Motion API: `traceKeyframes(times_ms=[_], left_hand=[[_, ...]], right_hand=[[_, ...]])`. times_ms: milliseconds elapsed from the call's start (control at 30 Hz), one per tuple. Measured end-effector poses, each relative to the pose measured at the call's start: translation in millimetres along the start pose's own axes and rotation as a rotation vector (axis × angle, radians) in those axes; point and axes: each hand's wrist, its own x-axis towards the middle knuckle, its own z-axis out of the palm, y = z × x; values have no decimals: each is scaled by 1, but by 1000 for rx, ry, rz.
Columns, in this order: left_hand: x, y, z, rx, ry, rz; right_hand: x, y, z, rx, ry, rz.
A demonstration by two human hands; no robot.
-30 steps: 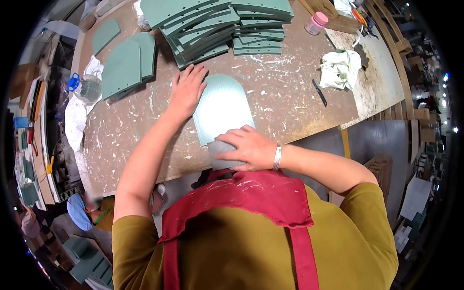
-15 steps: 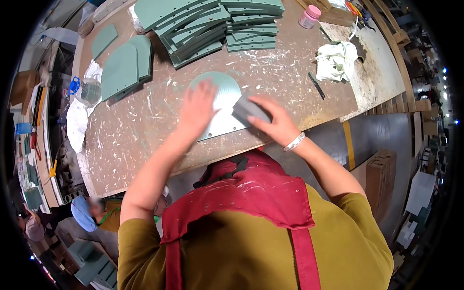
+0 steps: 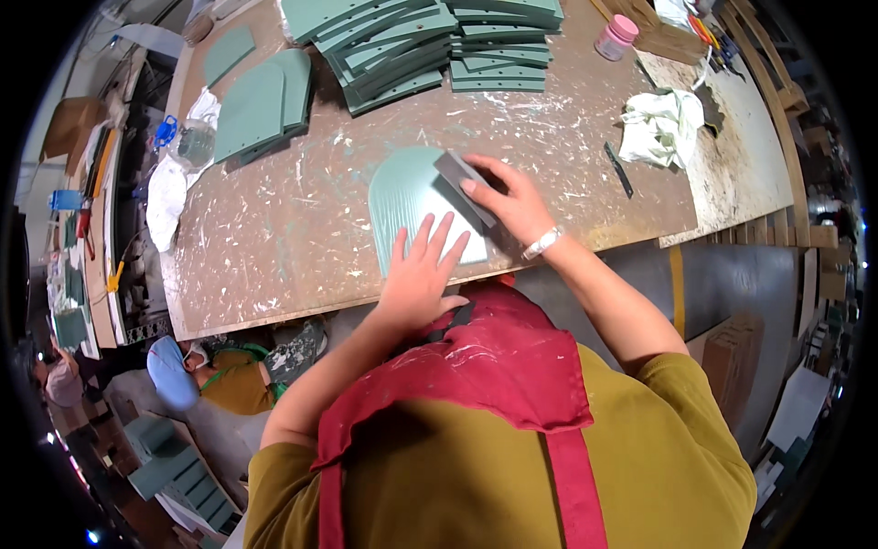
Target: The person sands the edges and surfaces of several green arched wood panels by hand with a sanding block and then wipes them with a cloth dampened with liquid from a bottle.
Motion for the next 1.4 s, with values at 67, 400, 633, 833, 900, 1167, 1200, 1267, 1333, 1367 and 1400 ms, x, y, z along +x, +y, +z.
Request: traceKeyframes(times_ms=[67, 400, 633, 833, 900, 1167, 1200, 1267, 1333, 1367, 1400], left_hand=[[-14, -1, 20, 74, 46, 1], [-4, 10, 28, 256, 240, -54], [-17, 13, 23, 240, 330, -8], [-25, 10, -80, -738, 869, -615], [-35, -9, -79, -943, 964, -592], [-40, 2, -56, -835, 920, -496], [-41, 5, -63, -1017, 888, -484], [-42, 0, -58, -1104, 918, -533], [-44, -1, -56, -1151, 982, -591], [-43, -4, -54, -1087, 1019, -580], [-44, -8, -52, -1082, 1039, -569]], right_hand=[[-5, -1, -7, 40, -63, -2], [-6, -3, -35, 33, -70, 47], [-5, -8, -61, 63, -48, 51], [1, -31, -63, -28, -21, -129], [5, -48, -45, -141, -35, -293], [2, -98, 84, -651, -288, -1055], [20, -78, 78, -680, -131, -1041], [52, -47, 50, -582, 16, -746], [67, -42, 36, -699, 33, -666], [63, -52, 44, -709, 33, -724], [49, -78, 64, -658, -31, -789]])
